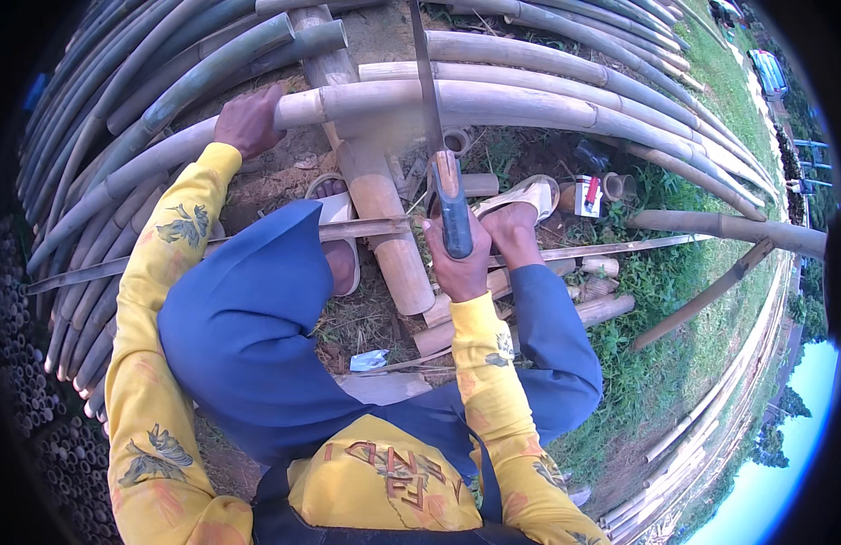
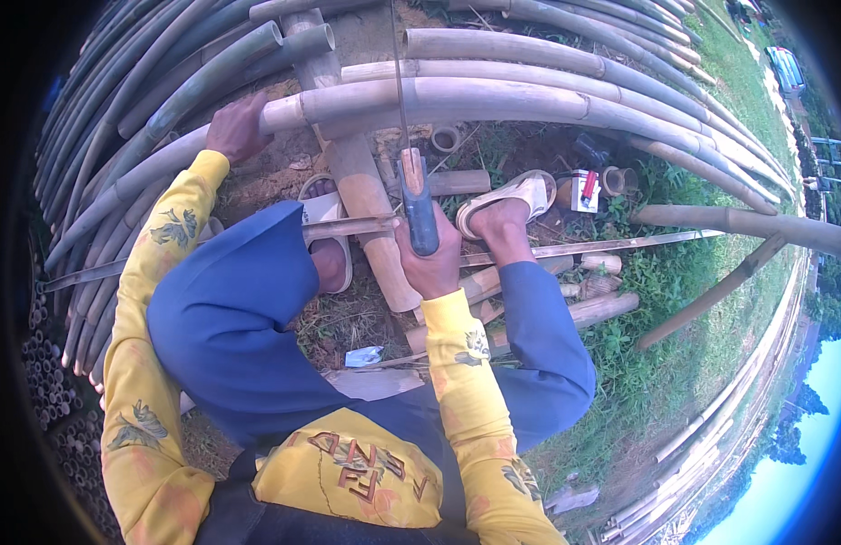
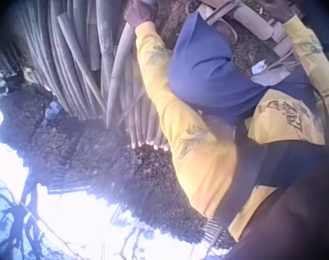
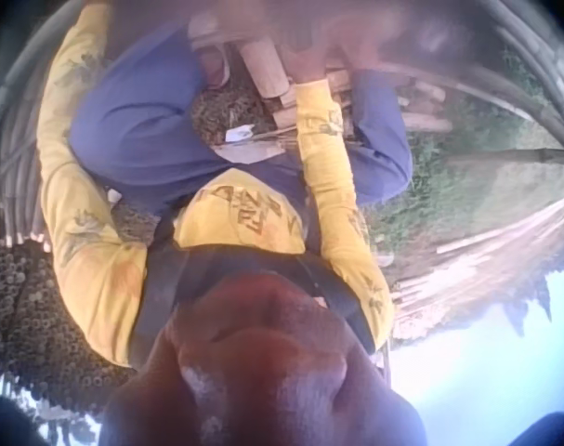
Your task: The person sits on the ground and uses a hand saw to cut bamboo poles that are stacked horizontally. They repeatedly position a pole, saw through it, and set the cut piece aside, continuing this process across multiple poles.
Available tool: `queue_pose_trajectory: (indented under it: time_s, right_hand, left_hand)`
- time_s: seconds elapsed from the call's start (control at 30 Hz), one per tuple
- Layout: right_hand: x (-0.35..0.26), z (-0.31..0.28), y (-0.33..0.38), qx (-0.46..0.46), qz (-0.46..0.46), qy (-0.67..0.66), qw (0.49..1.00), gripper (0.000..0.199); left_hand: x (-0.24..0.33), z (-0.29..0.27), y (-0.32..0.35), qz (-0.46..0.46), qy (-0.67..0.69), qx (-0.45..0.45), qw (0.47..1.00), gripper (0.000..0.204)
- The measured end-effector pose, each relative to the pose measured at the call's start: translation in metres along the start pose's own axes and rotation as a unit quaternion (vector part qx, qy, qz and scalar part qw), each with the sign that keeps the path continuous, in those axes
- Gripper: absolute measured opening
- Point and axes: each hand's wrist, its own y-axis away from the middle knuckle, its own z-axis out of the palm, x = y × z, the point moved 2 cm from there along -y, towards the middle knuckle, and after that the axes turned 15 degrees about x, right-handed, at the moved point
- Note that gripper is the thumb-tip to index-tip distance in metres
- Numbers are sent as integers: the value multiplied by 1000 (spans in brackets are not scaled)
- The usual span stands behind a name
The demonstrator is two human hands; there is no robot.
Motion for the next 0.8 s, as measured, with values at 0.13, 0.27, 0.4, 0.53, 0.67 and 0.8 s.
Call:
queue_pose_trajectory:
  time_s: [0.13, 0.27, 0.4, 0.53, 0.67, 0.8]
  right_hand:
    - [-9, -47, 95, -8, 32, 62, 998, 27]
    - [-19, -74, 119, 12, 26, 104, 994, 27]
    - [13, -35, 32, -30, 38, 55, 997, 12]
    - [-9, -25, 56, -8, 72, 37, 997, 16]
    - [-13, -89, 151, -52, 58, 103, 992, 63]
    - [8, -69, 97, -42, 82, 100, 991, 39]
  left_hand:
    - [-17, 0, -6, -16, -16, -7, 1000, 51]
    - [-8, 6, 1, -12, 17, -1, 1000, 48]
    - [-4, 1, -12, -8, -7, -28, 1000, 49]
    - [-8, -1, -6, -26, 6, -44, 999, 50]
    - [-9, 2, -2, -19, 11, -36, 999, 52]
    - [-1, 2, -5, -18, 16, -34, 999, 53]
